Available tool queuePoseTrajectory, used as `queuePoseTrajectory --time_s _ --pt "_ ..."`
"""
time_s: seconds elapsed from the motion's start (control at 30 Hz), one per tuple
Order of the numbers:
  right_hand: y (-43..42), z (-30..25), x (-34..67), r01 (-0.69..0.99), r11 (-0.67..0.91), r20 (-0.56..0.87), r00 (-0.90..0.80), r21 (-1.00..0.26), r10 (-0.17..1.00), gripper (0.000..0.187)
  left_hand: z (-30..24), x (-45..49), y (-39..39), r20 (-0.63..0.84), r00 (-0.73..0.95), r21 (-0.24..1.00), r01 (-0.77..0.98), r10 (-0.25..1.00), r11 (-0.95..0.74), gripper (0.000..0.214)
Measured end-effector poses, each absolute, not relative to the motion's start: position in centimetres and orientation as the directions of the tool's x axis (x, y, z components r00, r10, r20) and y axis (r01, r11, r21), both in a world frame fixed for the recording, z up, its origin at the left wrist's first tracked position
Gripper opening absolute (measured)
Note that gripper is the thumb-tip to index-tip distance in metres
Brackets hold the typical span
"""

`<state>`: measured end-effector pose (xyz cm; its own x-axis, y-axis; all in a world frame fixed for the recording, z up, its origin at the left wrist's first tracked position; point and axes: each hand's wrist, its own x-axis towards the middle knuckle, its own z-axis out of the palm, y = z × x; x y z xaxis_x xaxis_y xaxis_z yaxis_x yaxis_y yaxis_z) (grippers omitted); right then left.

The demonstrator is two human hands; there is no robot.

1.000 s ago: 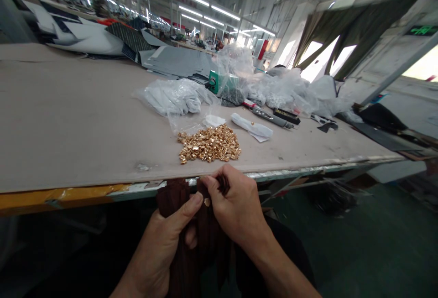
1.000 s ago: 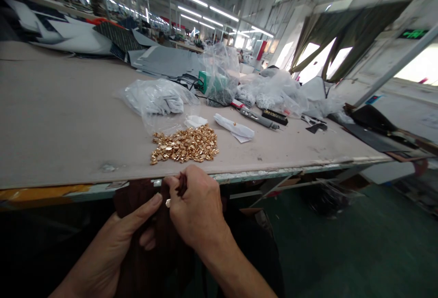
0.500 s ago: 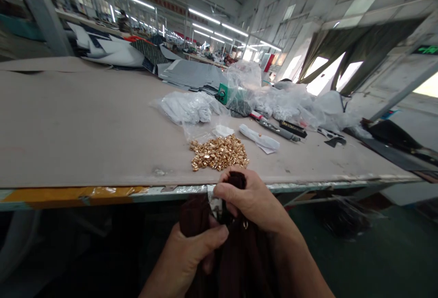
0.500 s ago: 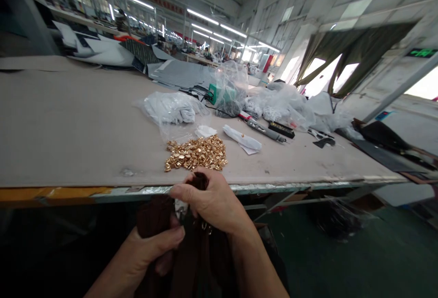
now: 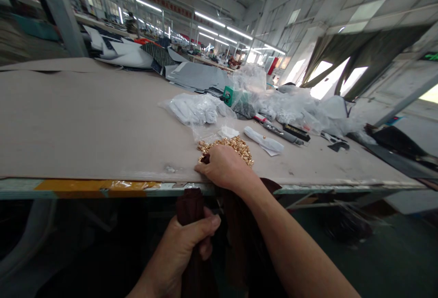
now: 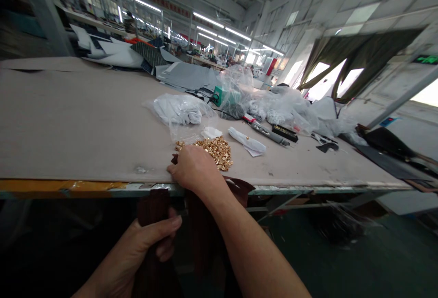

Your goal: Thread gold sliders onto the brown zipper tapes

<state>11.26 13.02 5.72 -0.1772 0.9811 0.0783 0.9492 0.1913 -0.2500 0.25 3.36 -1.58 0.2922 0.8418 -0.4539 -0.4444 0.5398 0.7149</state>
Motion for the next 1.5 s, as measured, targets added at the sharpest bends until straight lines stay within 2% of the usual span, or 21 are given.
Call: queuePoseTrajectory --time_s 0.13,0.33,0.53,0.7,0.77,0.83,0.93,1.07,1.13,1.2,1.3,1.4,1.5 --pt "12.7 6.0 12.0 0.947 0.202 0.081 -0.187 -0.251 0.979 0.022 -1.6 0.1 3.3 -0.444 0.294 0.708 -0.463 0.846 0.533 0.02" --pt "12.9 6.0 11.3 0.954 0.182 0.09 -0.165 -0.238 0.982 0.038 -1.7 0.2 3.2 -0.459 0.286 0.711 -0.45 0.841 0.54 0.02" --pt "13.7 5.8 10.6 0.954 0.21 0.101 -0.192 -0.216 0.976 0.021 -1.7 0.2 3.3 -0.445 0.285 0.724 -0.443 0.849 0.529 0.019" --pt "12.0 6.5 12.2 0.946 0.228 0.127 -0.203 -0.23 0.971 0.021 -2.0 0.0 3.2 -0.42 0.324 0.692 -0.49 0.848 0.53 0.016" --pt "10.3 6.8 13.2 0.927 0.242 0.166 -0.201 -0.286 0.965 0.022 -1.9 -0.1 3.1 -0.409 0.334 0.683 -0.506 0.85 0.527 0.015" --pt "8.0 6.8 14.1 0.846 0.276 0.213 -0.197 -0.457 0.957 0.024 -1.9 -0.1 3.0 -0.409 0.332 0.68 -0.511 0.85 0.526 0.015" --pt "4.7 5.8 15.3 0.667 0.254 0.16 -0.2 -0.7 0.967 0.023 -1.8 0.0 3.0 -0.431 0.338 0.681 -0.487 0.837 0.547 0.017" --pt "1.8 3.2 16.0 0.552 0.147 0.123 -0.08 -0.821 0.989 0.018 -1.9 0.2 3.0 -0.468 0.348 0.701 -0.415 0.813 0.581 0.021" --pt "1.2 1.9 16.2 0.541 0.182 0.191 -0.041 -0.821 0.981 0.014 -2.0 0.3 3.0 -0.47 0.343 0.703 -0.412 0.813 0.58 0.022" --pt "0.9 0.9 16.2 0.542 0.292 0.315 -0.052 -0.788 0.948 0.007 -2.2 0.4 2.9 -0.469 0.339 0.7 -0.42 0.815 0.578 0.022" --pt "0.7 0.0 16.1 0.542 0.467 0.494 -0.106 -0.699 0.863 0.015 -2.6 0.4 2.8 -0.47 0.356 0.698 -0.411 0.808 0.587 0.022" --pt "0.7 -0.6 15.9 0.528 0.566 0.6 -0.127 -0.633 0.79 0.013 -2.8 0.4 2.6 -0.47 0.398 0.653 -0.443 0.788 0.614 0.021" --pt "0.9 -1.2 15.7 0.494 0.637 0.677 -0.124 -0.592 0.725 0.02 -2.8 0.5 2.4 -0.472 0.408 0.604 -0.496 0.781 0.624 0.014"
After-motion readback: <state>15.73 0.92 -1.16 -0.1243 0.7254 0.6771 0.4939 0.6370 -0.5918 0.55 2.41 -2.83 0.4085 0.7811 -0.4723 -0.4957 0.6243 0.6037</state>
